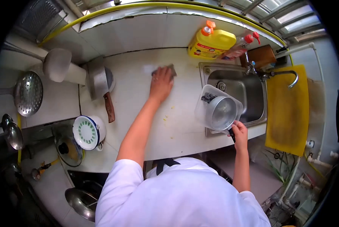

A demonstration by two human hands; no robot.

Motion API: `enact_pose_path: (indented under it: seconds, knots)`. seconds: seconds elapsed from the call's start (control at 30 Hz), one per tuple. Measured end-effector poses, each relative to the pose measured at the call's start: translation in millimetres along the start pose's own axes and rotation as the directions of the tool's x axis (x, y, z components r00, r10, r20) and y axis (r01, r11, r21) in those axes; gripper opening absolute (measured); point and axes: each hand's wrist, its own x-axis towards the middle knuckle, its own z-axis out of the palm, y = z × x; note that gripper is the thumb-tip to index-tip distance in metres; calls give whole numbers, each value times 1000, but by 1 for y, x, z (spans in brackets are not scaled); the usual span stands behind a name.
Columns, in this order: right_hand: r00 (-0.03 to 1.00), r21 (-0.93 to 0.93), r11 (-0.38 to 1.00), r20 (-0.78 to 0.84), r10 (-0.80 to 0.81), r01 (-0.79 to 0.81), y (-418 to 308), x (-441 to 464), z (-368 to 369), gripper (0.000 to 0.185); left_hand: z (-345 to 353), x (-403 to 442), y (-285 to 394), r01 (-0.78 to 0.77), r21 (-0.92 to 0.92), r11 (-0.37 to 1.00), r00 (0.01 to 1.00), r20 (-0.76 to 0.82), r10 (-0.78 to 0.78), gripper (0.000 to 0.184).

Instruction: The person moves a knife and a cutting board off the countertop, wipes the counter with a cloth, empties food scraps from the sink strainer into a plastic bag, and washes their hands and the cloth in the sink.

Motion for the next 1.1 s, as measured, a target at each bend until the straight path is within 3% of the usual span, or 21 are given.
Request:
enact_pose_path:
  seconds: [0.03, 0.1, 0.2, 0.23, 0.27, 0.37, 0.57, 0.6, 0.67, 0.73, 0.8, 0.9, 0.97, 1.0, 1.07, 1.1]
  knots:
    - [1000, 8, 1000, -9, -1, 1, -1, -2, 0, 25, -8, -10, 12, -14, 2, 1000, 1000, 7, 14, 56]
    - [1000, 28, 1000, -20, -9, 10, -2, -4, 0, 25, -23, -34, 35, -115, -100, 988, 976, 176, 131, 55]
    - [999, 70, 997, -35, -32, 35, -2, -7, -4, 26, -22, -65, 44, -227, -203, 952, 957, 132, 257, 47]
    - [998, 75, 996, -49, -35, 39, -3, -11, -8, 27, -23, -62, 37, -295, -408, 864, 912, 149, 382, 42]
    - [998, 71, 997, -47, -30, 34, -3, -13, -10, 27, -16, -58, 36, -305, -406, 861, 907, 153, 393, 42]
    - [996, 104, 993, -74, -41, 48, 3, -20, -16, 29, -30, -20, 51, -226, -463, 857, 974, -97, 204, 35]
    - [988, 141, 990, -155, 6, 16, 8, -38, -32, 29, 14, 72, 73, -101, -370, 923, 964, -267, -1, 37]
    - [985, 148, 989, -169, 22, 3, 9, -41, -35, 28, 29, 75, 73, -107, -376, 921, 965, -261, 5, 37]
    - [977, 146, 989, -210, 43, -12, 16, -44, -43, 28, 57, 77, 72, -42, -56, 998, 945, -326, 22, 38]
    - [980, 169, 986, -199, 28, 6, 21, -48, -50, 28, 61, 71, 72, -112, -31, 993, 929, -357, 93, 38]
    - [976, 195, 981, -215, 36, 7, 24, -51, -55, 29, 59, 58, 69, -158, -202, 967, 981, -144, 130, 36]
    - [973, 204, 979, -229, 26, 22, 26, -50, -66, 30, 32, 19, 83, -246, -249, 937, 969, -59, 239, 33]
    - [969, 203, 979, -244, 30, 21, 30, -49, -71, 30, 25, 8, 86, -200, -486, 851, 972, 11, 235, 34]
    - [968, 207, 978, -249, 25, 28, 31, -48, -73, 31, 24, 15, 89, -206, -484, 851, 970, 15, 244, 34]
    - [967, 210, 977, -251, 32, 22, 33, -50, -76, 31, 21, 34, 102, -218, -413, 884, 952, -288, 100, 36]
    - [968, 232, 972, -249, 30, 29, 32, -49, -76, 30, 20, 49, 107, -200, -423, 884, 953, -295, 75, 37]
